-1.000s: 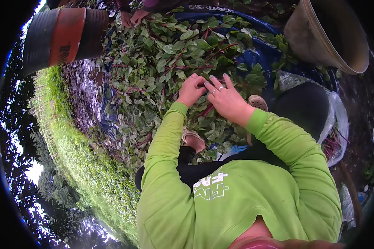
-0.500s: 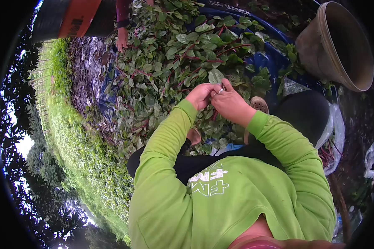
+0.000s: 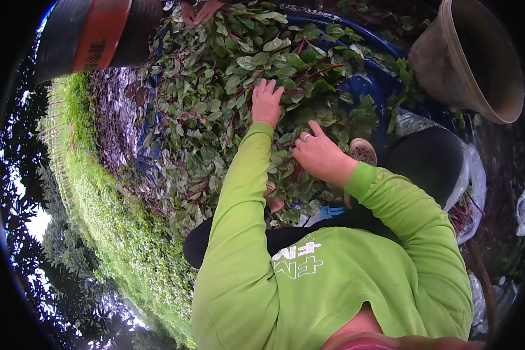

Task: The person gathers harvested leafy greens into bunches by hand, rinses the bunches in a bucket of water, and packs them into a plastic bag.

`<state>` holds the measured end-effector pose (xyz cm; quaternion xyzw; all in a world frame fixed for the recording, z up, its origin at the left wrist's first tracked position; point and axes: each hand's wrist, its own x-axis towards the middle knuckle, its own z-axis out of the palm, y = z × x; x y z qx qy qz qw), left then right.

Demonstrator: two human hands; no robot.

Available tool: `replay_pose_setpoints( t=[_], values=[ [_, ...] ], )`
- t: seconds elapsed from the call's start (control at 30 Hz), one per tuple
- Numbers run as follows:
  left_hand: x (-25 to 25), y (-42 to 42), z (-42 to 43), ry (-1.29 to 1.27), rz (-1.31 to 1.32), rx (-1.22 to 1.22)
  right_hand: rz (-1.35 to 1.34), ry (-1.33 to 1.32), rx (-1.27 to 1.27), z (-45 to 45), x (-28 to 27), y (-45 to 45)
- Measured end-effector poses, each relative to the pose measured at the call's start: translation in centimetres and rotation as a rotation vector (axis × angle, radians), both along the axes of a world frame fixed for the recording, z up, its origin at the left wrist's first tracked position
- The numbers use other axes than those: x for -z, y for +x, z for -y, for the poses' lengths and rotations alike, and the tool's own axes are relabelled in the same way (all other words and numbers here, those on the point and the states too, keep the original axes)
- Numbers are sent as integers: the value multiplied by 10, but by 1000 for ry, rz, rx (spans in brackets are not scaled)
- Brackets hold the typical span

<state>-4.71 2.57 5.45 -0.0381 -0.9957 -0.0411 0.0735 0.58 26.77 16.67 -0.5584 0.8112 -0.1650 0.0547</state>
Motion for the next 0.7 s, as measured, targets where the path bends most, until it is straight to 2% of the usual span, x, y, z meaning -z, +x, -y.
replay_pose_setpoints(
  t=[0.1,0.2,0.27,0.33,0.47,0.57,0.67,0.7],
  values=[
    [11,-28,-3,-45,21,121,-2,112,54,0,-12,-9],
    [-4,-40,1,30,305,133,-30,196,124,0,-16,-13],
    [-15,-30,2,203,239,188,-44,182,151,1,-15,-18],
    [-41,-11,-5,316,171,263,-170,109,193,-1,-8,-21],
    [-96,39,-33,442,227,294,-271,11,240,0,3,-19],
    [-116,70,-48,610,360,157,-150,102,237,1,-2,-16],
    [-132,84,-46,665,436,79,-106,92,89,0,-8,-9],
    [-128,89,-41,652,483,-73,-102,97,38,0,-12,-7]
  ],
)
